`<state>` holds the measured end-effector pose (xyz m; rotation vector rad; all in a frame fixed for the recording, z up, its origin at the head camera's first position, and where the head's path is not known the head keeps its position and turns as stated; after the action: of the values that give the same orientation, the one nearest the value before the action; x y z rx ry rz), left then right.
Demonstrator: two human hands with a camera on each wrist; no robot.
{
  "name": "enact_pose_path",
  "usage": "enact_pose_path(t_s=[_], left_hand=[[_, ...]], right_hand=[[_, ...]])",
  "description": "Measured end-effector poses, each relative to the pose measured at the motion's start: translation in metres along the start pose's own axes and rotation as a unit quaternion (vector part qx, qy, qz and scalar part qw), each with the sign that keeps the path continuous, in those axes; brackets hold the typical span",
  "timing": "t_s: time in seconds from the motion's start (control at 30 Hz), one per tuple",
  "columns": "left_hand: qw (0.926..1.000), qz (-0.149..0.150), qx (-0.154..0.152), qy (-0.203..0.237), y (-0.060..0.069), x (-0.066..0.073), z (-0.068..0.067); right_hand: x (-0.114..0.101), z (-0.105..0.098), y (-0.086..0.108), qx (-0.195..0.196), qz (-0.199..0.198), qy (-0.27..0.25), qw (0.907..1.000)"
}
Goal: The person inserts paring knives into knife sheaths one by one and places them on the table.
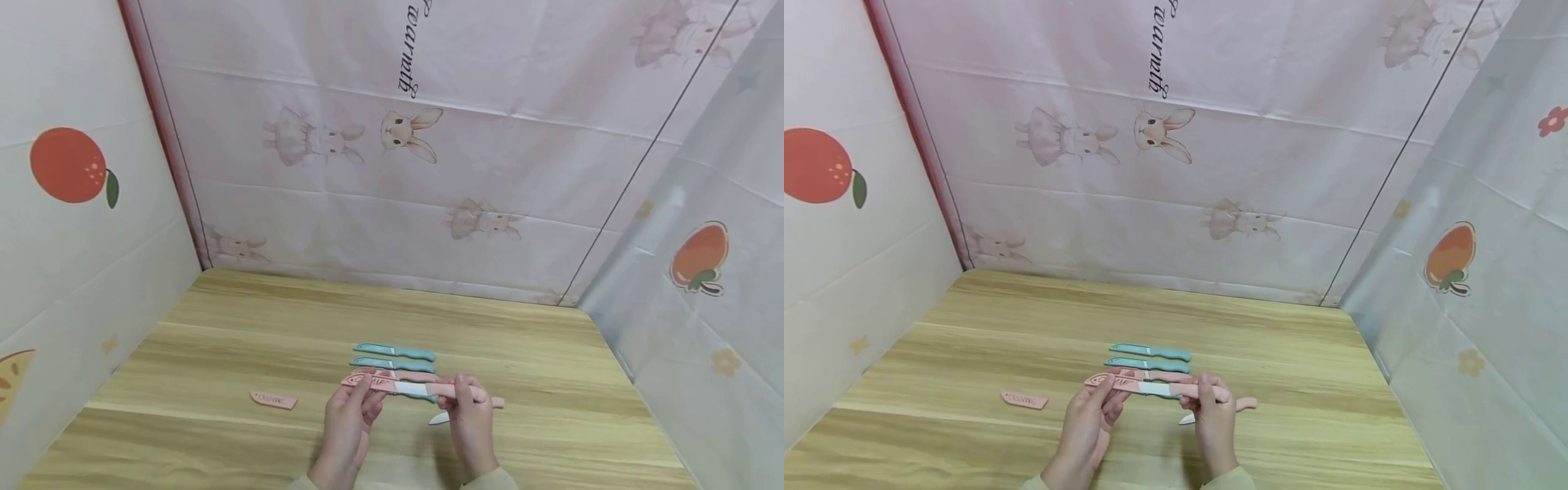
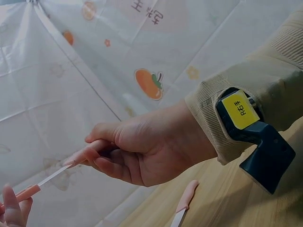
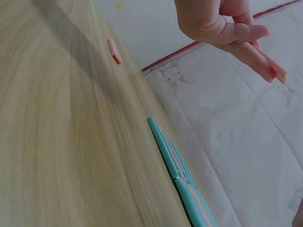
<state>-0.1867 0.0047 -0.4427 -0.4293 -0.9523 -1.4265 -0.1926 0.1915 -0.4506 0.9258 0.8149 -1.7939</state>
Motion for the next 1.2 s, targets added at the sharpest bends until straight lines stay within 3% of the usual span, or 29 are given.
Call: enact_pose_path(t_s=[0.4, 1.2], left_hand=[[1.0000, 0.003, 0.003, 0.001, 0.001, 0.001, 0.001], [0.9999, 0.009, 0.013, -0.004, 0.003, 0.003, 0.002]], right_hand=[[0.001, 0.003, 0.001, 0.006, 0.013, 0.013, 0.9998], [0.004, 0.013, 0.004, 0.006, 0.016, -0.008, 0.9998]])
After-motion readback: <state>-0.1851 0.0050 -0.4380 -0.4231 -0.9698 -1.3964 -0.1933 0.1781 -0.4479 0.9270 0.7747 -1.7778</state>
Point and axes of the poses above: each hand's wrist, its own y-axis away from the middle knuckle, its own z-axis out of the palm, x = y × z, the point moved 4 cm from there along -y, towards the middle knuckle, and after that the axes turned 7 degrees about x, right-handed, at the moved point
